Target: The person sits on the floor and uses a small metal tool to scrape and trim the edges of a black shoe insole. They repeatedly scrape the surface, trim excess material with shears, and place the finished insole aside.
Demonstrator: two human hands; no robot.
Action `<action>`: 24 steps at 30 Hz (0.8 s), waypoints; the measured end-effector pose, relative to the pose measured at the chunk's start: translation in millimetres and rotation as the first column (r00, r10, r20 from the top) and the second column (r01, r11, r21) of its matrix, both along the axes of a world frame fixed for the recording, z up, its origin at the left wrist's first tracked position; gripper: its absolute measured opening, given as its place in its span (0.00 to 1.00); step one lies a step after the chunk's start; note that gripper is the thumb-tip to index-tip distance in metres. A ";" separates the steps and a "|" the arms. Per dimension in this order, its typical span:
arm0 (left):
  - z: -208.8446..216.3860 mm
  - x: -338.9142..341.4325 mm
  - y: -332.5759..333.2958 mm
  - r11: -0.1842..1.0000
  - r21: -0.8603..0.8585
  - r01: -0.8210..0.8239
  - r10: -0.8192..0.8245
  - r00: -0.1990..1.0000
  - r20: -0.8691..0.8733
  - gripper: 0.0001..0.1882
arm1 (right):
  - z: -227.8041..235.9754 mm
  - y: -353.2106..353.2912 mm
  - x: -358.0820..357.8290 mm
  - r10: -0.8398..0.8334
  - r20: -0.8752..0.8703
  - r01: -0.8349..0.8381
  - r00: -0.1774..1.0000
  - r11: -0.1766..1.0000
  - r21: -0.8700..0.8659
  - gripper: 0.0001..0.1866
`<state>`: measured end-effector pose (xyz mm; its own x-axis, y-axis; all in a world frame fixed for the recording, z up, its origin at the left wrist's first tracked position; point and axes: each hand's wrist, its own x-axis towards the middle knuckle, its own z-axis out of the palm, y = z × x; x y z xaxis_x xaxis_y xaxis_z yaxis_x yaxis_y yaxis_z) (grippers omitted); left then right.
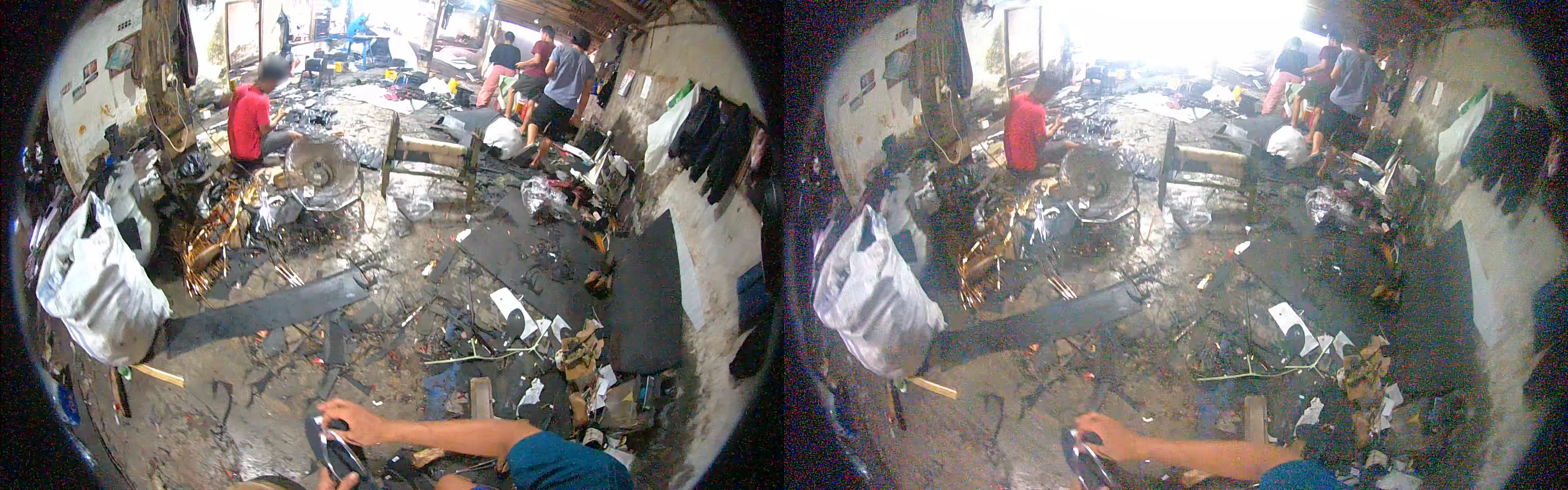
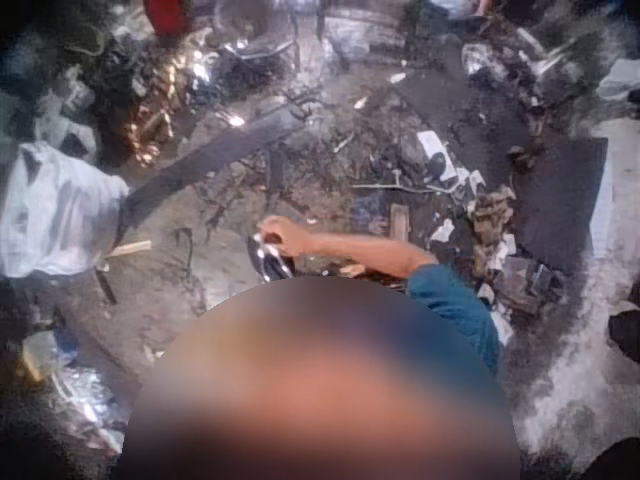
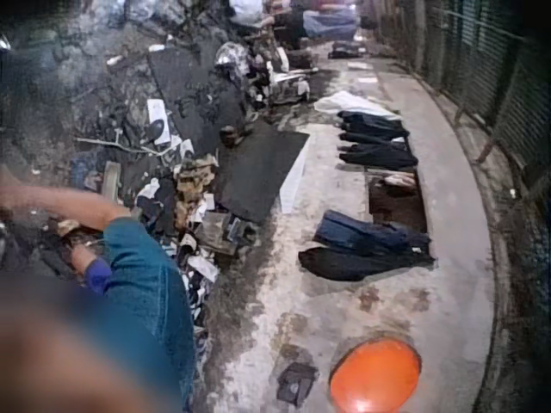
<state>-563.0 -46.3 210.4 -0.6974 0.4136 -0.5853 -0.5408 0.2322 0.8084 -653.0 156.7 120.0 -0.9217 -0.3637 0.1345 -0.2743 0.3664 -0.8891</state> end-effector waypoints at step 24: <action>338.7 -150.0 -138.3 0.745 -0.385 -0.544 0.401 0.827 -0.393 0.31 | 398.8 -182.9 -111.4 0.083 0.242 -0.094 0.967 0.995 0.033 0.18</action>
<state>-713.1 -184.6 549.1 -0.8831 -0.2834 -0.3740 -0.4621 0.3865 0.7982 -764.4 -26.2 518.8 -0.8888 -0.4461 -0.1047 -0.0880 0.3905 -0.9164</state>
